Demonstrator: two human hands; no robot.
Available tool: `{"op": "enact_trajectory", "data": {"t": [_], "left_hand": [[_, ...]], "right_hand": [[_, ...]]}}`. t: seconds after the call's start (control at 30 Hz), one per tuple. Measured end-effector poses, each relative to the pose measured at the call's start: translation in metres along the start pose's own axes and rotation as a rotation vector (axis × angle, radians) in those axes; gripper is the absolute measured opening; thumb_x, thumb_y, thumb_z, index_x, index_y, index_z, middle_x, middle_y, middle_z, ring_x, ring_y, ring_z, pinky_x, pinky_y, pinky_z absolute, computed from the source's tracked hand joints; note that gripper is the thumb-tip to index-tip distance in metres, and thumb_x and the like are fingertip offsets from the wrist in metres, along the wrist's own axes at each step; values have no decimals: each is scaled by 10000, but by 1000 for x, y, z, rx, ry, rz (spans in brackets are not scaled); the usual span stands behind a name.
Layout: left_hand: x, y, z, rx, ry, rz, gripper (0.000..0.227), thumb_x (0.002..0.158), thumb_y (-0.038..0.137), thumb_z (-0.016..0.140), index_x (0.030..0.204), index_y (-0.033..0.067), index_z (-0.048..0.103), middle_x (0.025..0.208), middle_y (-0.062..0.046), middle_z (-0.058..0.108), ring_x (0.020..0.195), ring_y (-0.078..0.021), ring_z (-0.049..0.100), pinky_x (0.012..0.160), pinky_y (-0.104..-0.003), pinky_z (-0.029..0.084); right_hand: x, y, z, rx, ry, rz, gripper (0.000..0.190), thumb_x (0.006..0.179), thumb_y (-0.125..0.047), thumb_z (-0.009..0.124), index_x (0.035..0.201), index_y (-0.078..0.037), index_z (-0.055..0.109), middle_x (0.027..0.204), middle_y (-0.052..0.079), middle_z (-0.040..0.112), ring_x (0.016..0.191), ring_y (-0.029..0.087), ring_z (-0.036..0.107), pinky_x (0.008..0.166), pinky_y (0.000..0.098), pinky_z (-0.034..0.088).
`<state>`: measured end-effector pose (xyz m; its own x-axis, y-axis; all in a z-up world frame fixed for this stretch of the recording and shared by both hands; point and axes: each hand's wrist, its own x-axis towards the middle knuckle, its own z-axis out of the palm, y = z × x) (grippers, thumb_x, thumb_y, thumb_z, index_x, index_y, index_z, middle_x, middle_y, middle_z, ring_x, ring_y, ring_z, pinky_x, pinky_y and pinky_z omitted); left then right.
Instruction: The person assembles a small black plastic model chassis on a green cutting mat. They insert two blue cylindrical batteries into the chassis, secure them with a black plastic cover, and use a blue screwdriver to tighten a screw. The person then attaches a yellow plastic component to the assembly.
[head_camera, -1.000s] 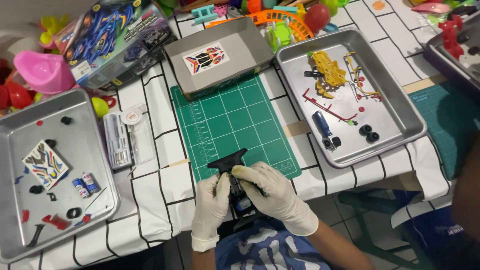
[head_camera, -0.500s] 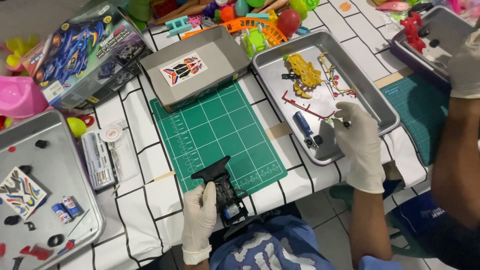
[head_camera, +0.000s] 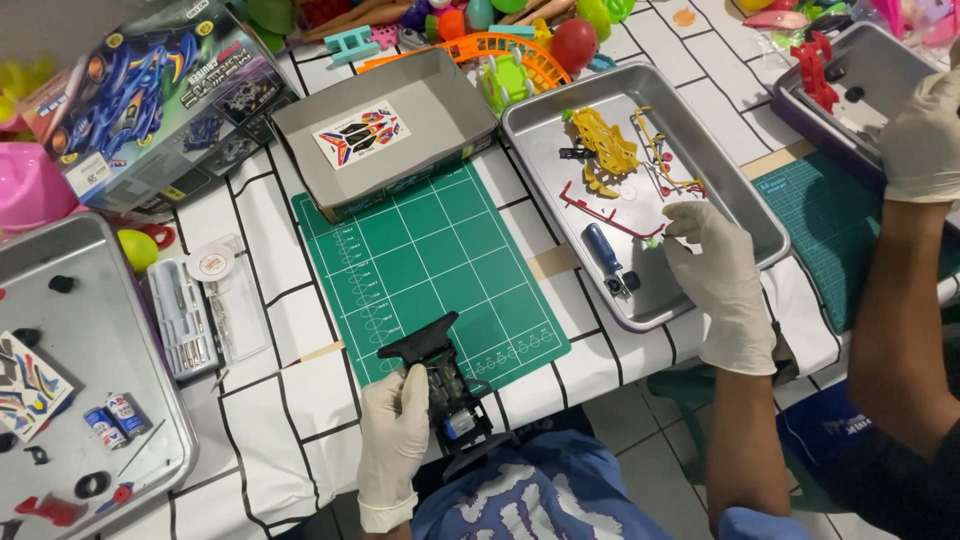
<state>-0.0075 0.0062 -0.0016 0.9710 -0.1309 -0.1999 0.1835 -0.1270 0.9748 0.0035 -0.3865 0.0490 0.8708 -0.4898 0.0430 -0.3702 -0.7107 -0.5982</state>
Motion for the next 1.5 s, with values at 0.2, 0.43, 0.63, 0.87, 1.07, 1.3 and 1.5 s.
{"op": "enact_trajectory", "data": {"t": [0.2, 0.43, 0.63, 0.87, 1.07, 1.3, 1.5], "left_hand": [[-1, 9, 1, 11, 1, -18, 529, 1029, 178, 561, 583, 151, 277, 568, 26, 287, 547, -96, 258, 533, -311, 229], [-1, 9, 1, -8, -1, 20, 519, 1040, 188, 556, 598, 167, 284, 557, 50, 285, 536, -77, 254, 519, -312, 217], [-5, 22, -1, -41, -19, 36, 513, 1032, 139, 551, 614, 163, 254, 577, 47, 248, 556, -79, 233, 541, -310, 192], [-6, 32, -1, -32, -59, -16, 490, 1025, 156, 541, 636, 167, 243, 586, 55, 225, 569, -81, 218, 551, -311, 171], [-5, 34, -2, 1, -28, -37, 505, 1002, 179, 575, 550, 157, 350, 484, 29, 336, 516, -89, 283, 531, -281, 267], [-4, 32, -3, -29, -14, -41, 544, 993, 203, 604, 476, 146, 442, 378, -2, 401, 452, -88, 324, 524, -250, 315], [0, 21, 0, -58, -9, -37, 541, 994, 181, 595, 477, 146, 442, 378, 3, 403, 459, -83, 330, 522, -244, 319]], "right_hand": [[-54, -55, 0, 786, 69, -277, 414, 860, 212, 667, 1231, 34, 621, 974, 146, 708, 893, 204, 734, 923, 304, 653], [-84, -92, 58, 1086, -110, -311, 494, 809, 280, 643, 1236, 32, 621, 1250, 161, 646, 1105, 207, 687, 867, 279, 671], [-96, -113, 86, 1343, -349, -260, 477, 844, 189, 703, 1288, 22, 648, 958, 139, 701, 914, 242, 705, 917, 373, 659], [-109, -119, 100, 1123, -390, -331, 556, 803, 135, 782, 1315, -17, 625, 792, 81, 652, 669, 117, 639, 717, 247, 626], [-113, -126, 122, 962, -290, -454, 497, 711, 168, 830, 1176, 35, 717, 862, 124, 741, 660, 119, 706, 684, 241, 642], [-110, -134, 128, 741, -54, -798, 517, 667, 124, 869, 1162, 17, 762, 760, 46, 769, 634, 122, 747, 674, 256, 629], [-106, -131, 117, 587, -133, -896, 472, 671, 96, 850, 1126, -6, 773, 808, 60, 806, 688, 179, 783, 675, 267, 627]]}}
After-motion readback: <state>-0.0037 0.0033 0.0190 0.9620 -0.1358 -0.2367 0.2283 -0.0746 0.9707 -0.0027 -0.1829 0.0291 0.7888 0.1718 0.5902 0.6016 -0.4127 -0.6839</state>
